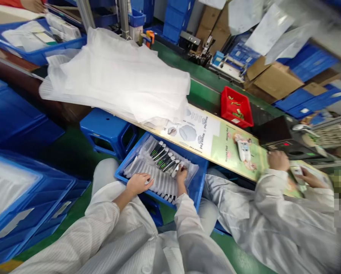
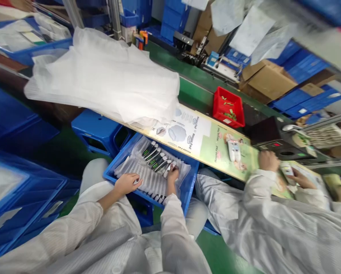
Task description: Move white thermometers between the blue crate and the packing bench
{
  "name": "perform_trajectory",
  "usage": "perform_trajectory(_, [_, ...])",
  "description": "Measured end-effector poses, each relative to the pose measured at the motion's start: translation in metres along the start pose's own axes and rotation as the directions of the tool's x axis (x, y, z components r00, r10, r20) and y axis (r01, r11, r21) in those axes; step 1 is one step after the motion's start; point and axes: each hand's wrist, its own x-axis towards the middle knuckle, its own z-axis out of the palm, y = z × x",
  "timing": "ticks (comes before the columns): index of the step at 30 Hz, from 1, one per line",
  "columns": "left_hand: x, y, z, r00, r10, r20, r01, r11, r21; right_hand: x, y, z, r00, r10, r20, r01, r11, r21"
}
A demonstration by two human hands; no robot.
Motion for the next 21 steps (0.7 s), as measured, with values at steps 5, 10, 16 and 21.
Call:
perform_trajectory(5, [0.0, -0.004, 0.004, 1.0, 0.019, -0.001, -0.019, 1.0, -0.009, -0.034, -0.011, -0.057, 0.977, -0.119, -0.174, 0.145, 0.979, 0.142])
perform_trajectory(10, [0.003, -0.008, 0.006, 1.0, 0.014, 0.007, -0.014, 1.0, -0.021, 0.029, -0.076, -0.173, 0.845, -0.4, -0.354, 0.429, 0.903, 0.001])
perform_trajectory(16, [0.0, 0.003, 0.002, 1.0, -0.017, 0.02, 0.017, 1.0, 0.016, 0.159, -0.125, -0.256, 0.919, -0.28, -0.278, 0.197, 0.936, -0.292])
perform_trajectory(21, [0.002, 0.001, 0.003, 0.998, -0.051, 0.033, 0.05, 0.998, 0.038, 0.203, -0.117, -0.261, 0.805, -0.385, -0.45, 0.214, 0.898, -0.385])
